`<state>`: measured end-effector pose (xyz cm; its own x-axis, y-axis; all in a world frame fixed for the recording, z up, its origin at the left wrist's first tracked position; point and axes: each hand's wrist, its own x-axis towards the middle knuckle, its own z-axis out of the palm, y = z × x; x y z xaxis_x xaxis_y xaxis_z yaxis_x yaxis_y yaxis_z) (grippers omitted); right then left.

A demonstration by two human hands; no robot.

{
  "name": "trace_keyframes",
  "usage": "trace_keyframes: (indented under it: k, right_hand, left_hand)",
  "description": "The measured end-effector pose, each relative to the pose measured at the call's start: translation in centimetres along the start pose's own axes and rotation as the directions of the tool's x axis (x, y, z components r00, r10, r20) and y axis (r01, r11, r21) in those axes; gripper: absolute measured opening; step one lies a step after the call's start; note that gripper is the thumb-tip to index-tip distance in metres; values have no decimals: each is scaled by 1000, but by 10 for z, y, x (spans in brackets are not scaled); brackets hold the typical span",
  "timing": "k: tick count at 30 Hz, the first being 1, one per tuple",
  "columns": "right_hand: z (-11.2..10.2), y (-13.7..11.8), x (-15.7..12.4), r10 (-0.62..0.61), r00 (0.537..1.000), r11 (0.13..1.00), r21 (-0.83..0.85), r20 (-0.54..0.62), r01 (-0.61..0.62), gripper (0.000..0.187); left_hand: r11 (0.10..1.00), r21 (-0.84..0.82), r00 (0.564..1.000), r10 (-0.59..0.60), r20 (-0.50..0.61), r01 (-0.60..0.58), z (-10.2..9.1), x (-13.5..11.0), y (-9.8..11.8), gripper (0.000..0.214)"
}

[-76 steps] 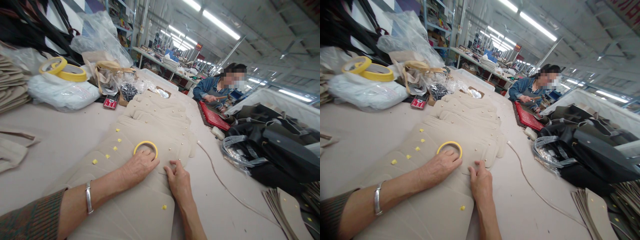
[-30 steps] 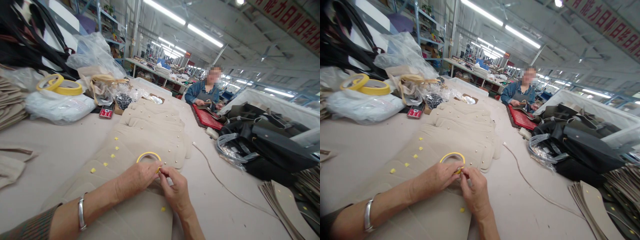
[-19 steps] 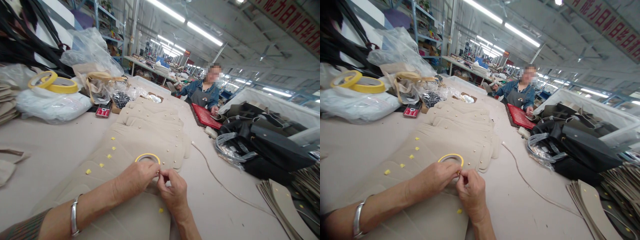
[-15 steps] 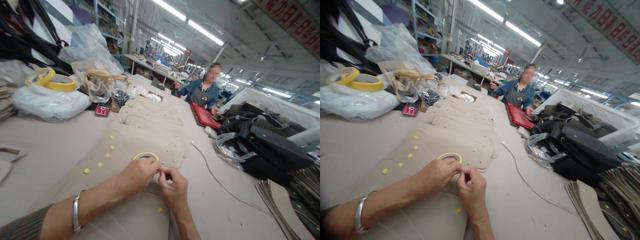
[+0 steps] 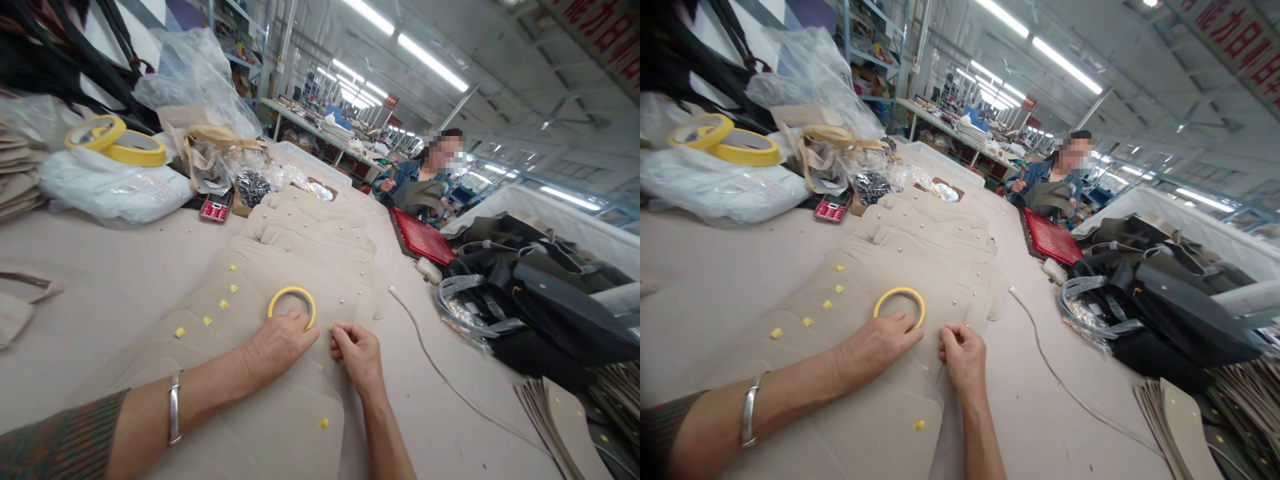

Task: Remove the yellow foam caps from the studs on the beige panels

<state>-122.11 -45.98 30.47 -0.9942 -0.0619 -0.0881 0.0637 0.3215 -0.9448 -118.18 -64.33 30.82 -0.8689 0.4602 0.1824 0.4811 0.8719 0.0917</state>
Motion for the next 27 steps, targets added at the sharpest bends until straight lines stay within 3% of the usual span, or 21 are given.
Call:
trace_keyframes:
  k: [5,11,16,19,22,27]
  right_hand:
    - [5,1,5,-56,998,979,-198,-35,48,35]
    - [5,-3,6,-202,979,879,-441,-6,179,27]
    - [3,1,7,-253,968,859,-462,-4,222,21]
    - [-3,8,5,-192,977,910,-390,-95,141,33]
    - [-8,12,-2,-159,984,952,-277,-86,129,33]
    - [1,8,-9,-317,948,845,-461,-22,272,28]
  left_hand:
    - [1000,-26,1000,-12,-15,11,0,1,2,9]
    - [1000,-9,1000,-16,3,16,0,1,1,8]
    - [1000,-25,999,-12,32,13,-2,0,2,11]
    - [999,-42,1000,-14,16,14,-2,0,2,13]
    - [998,-53,1000,-14,7,14,-4,0,1,13]
    - [999,-33,998,-37,49,38,-4,1,3,14]
